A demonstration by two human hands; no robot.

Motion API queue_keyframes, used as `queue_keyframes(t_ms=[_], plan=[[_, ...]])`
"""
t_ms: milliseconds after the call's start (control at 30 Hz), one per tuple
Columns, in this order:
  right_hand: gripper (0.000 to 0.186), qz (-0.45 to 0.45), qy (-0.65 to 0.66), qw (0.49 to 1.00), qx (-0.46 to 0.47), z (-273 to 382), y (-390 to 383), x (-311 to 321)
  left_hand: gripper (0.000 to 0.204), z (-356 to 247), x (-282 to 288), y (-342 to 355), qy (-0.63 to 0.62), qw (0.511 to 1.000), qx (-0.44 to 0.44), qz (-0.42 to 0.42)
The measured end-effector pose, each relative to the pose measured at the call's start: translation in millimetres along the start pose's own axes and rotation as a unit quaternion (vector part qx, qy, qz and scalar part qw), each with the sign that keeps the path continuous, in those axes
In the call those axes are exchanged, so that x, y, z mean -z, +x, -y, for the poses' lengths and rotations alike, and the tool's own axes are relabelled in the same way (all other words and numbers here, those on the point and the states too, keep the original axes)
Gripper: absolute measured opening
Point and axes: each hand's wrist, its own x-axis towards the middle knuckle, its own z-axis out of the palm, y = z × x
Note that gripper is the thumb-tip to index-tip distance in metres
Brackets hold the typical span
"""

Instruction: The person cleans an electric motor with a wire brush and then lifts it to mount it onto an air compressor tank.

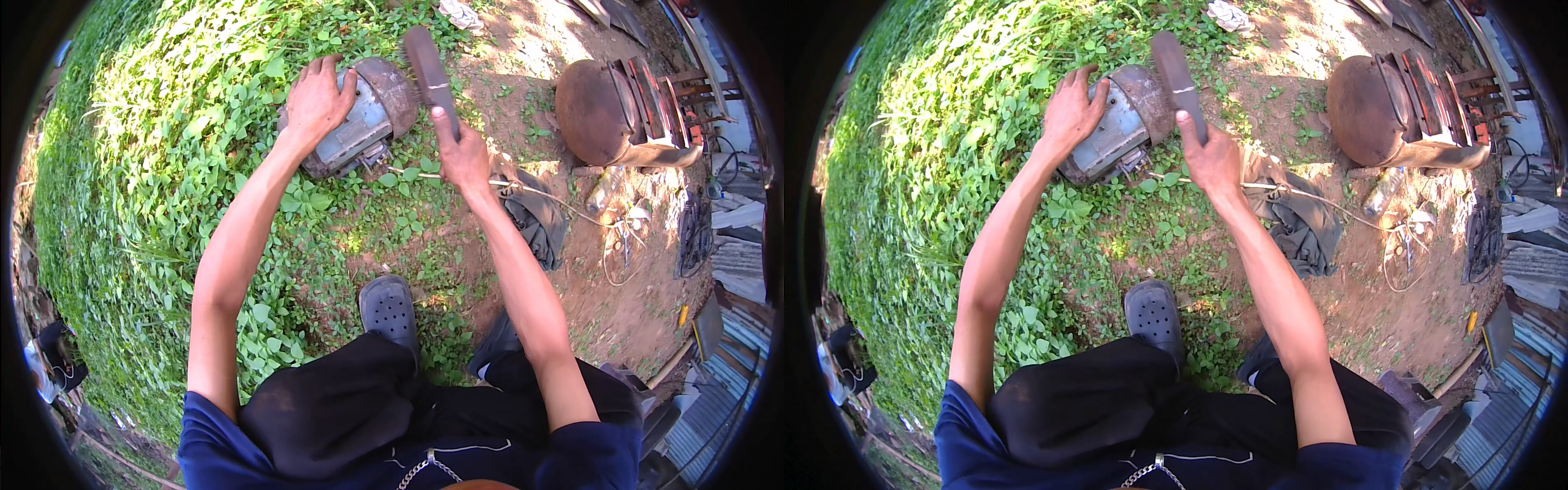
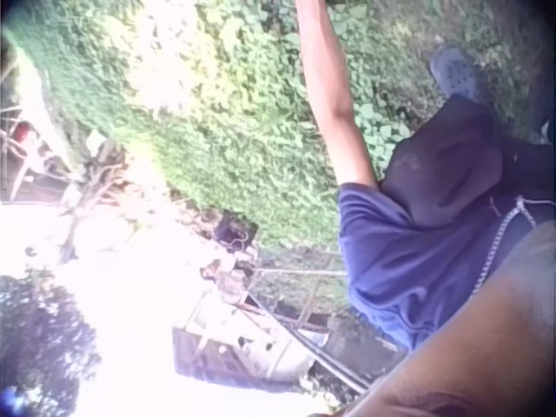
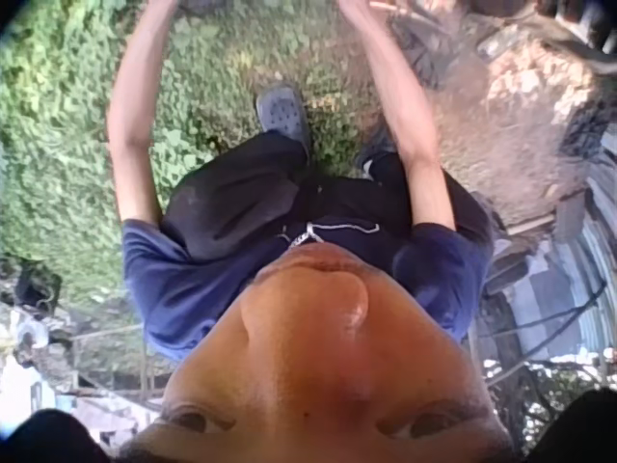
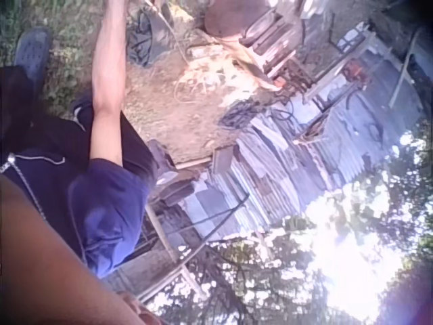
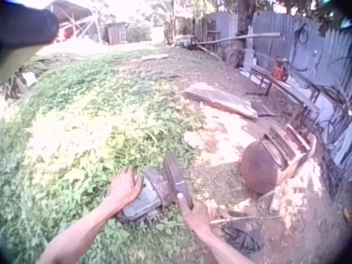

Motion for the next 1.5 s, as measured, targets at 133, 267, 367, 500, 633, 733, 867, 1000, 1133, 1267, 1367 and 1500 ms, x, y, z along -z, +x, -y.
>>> queue_keyframes(t_ms=[133,267,367,500,633,733,867,1000,1133,1267,1367,1500], plan=[[0.074,0.081,-0.133,0.979,-0.13,-43,30,-1,0.046,10,-30,3,0.012,0.997,0.069,0.036],[0.074,0.06,0.0,0.985,-0.165,-13,18,15,0.039,2,-24,5,0.001,0.996,0.075,0.041],[0.075,0.056,0.035,0.991,-0.116,10,16,14,0.037,2,-28,8,-0.029,0.997,0.072,0.028],[0.078,0.128,-0.201,0.952,-0.193,-16,49,23,0.035,3,-31,8,-0.084,0.993,0.081,0.006],[0.079,0.072,-0.094,0.988,-0.099,16,35,25,0.034,16,-30,8,-0.143,0.982,0.114,-0.038],[0.079,0.124,-0.171,0.976,0.047,31,48,27,0.034,19,-32,9,-0.17,0.973,0.128,-0.087],[0.076,0.179,-0.429,0.881,-0.088,42,110,54,0.037,19,-30,9,-0.2,0.953,0.185,-0.128],[0.083,0.218,-0.258,0.94,0.038,74,114,61,0.036,11,-21,10,-0.171,0.963,0.188,-0.087],[0.072,0.257,-0.336,0.878,0.223,45,152,50,0.036,7,-29,10,-0.107,0.978,0.133,-0.121],[0.077,0.249,-0.551,0.789,0.106,53,206,57,0.035,3,-33,10,-0.076,0.978,0.155,-0.117],[0.081,0.277,-0.382,0.879,0.067,49,225,45,0.034,4,-30,10,-0.067,0.973,0.178,-0.133],[0.09,0.352,-0.238,0.899,0.103,26,214,28,0.032,1,-27,10,-0.041,0.97,0.202,-0.126]])
